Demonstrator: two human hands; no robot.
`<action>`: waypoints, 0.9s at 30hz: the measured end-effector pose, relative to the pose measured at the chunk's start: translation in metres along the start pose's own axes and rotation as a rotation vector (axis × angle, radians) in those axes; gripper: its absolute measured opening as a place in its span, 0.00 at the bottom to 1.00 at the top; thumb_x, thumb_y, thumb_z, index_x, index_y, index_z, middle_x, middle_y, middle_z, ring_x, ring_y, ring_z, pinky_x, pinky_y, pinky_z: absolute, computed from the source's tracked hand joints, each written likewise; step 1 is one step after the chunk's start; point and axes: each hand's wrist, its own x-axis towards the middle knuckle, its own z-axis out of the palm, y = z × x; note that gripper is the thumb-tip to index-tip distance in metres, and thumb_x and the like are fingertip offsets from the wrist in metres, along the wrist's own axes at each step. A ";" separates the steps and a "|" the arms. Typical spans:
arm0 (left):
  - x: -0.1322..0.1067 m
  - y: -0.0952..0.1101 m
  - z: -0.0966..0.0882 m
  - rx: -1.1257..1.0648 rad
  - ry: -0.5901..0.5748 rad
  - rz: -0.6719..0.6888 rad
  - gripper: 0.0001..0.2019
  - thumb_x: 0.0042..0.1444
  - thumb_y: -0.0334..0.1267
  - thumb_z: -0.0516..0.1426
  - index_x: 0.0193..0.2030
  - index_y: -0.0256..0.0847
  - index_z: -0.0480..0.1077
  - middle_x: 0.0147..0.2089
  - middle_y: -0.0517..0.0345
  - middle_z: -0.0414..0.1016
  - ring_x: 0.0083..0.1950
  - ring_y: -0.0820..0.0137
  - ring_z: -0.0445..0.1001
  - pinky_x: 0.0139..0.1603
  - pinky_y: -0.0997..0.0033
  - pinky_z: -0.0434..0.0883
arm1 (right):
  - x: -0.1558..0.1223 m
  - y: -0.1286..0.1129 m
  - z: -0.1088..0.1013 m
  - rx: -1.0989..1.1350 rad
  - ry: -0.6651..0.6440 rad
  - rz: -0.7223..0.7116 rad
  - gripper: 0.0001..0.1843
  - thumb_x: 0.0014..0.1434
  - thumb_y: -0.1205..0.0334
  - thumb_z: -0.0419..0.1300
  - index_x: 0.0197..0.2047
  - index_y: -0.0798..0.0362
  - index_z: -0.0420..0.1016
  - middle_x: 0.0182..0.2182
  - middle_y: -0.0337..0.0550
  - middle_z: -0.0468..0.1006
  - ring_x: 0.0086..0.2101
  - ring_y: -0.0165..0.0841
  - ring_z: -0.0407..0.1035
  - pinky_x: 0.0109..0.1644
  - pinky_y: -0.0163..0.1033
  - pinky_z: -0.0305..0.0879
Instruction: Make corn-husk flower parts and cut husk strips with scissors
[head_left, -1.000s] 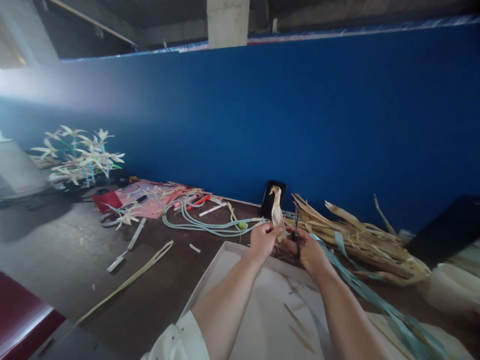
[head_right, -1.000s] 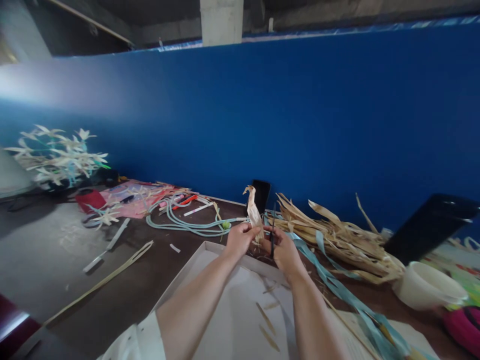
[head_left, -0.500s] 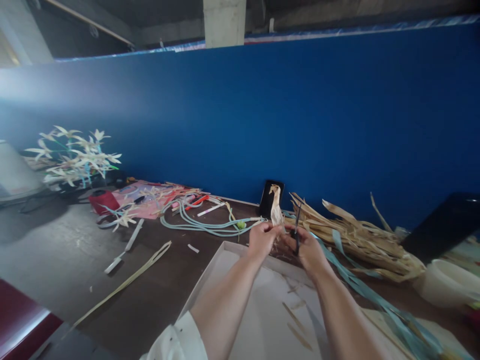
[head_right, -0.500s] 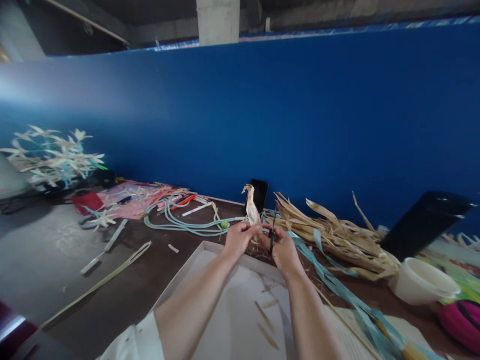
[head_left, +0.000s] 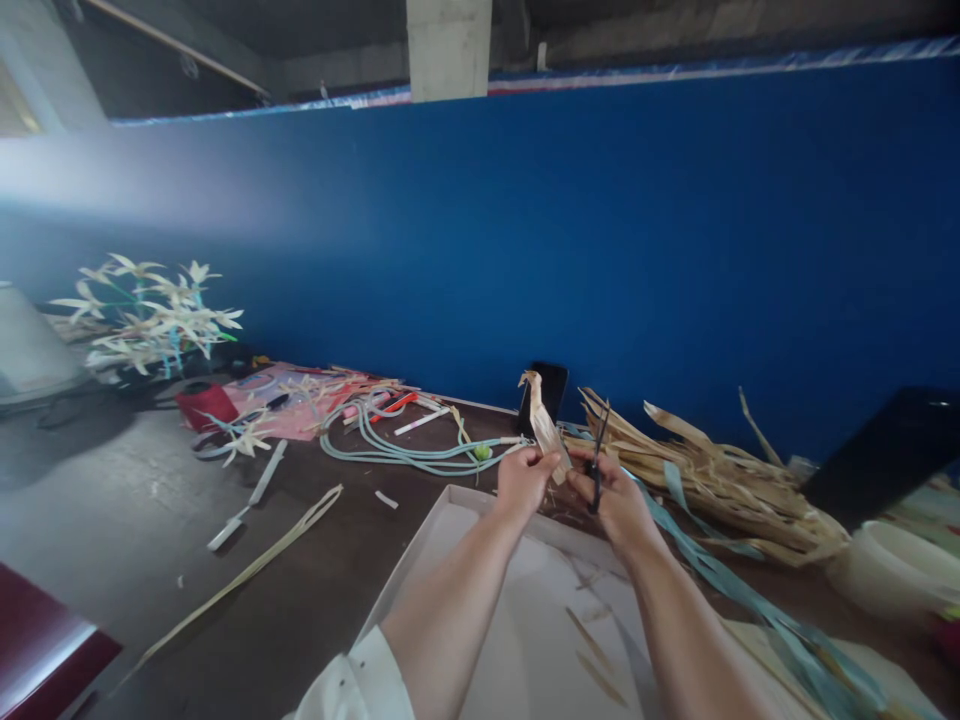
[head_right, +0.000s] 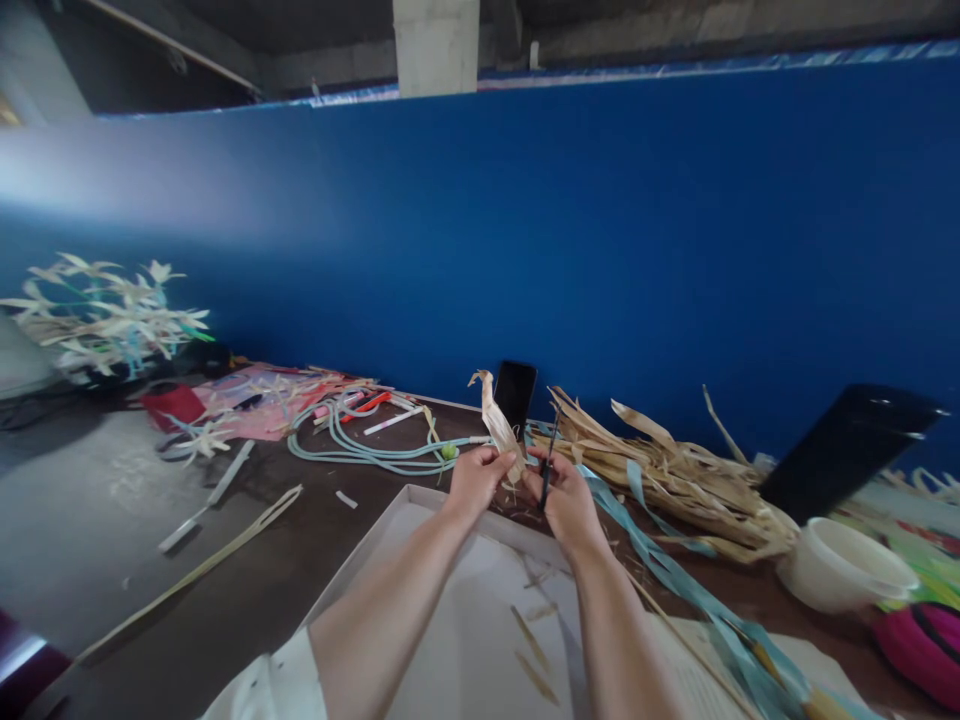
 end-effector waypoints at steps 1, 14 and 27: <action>0.000 0.001 -0.001 0.009 0.000 -0.002 0.14 0.48 0.45 0.57 0.21 0.36 0.68 0.19 0.63 0.63 0.23 0.76 0.59 0.25 0.76 0.56 | 0.000 0.000 0.000 0.015 0.003 -0.003 0.28 0.40 0.58 0.70 0.46 0.52 0.70 0.24 0.34 0.72 0.22 0.27 0.63 0.26 0.34 0.61; -0.007 0.002 0.003 0.166 -0.282 0.011 0.17 0.48 0.50 0.56 0.22 0.36 0.70 0.18 0.62 0.64 0.20 0.76 0.59 0.22 0.75 0.54 | 0.005 -0.001 -0.008 0.157 0.269 -0.103 0.30 0.38 0.57 0.72 0.47 0.51 0.73 0.24 0.33 0.71 0.20 0.24 0.60 0.21 0.30 0.56; -0.004 -0.004 0.003 0.135 -0.315 0.002 0.19 0.47 0.53 0.57 0.22 0.36 0.69 0.17 0.62 0.63 0.19 0.76 0.59 0.21 0.75 0.55 | 0.004 -0.005 -0.008 0.098 0.296 -0.075 0.32 0.37 0.54 0.72 0.47 0.53 0.74 0.23 0.36 0.73 0.20 0.26 0.62 0.21 0.31 0.56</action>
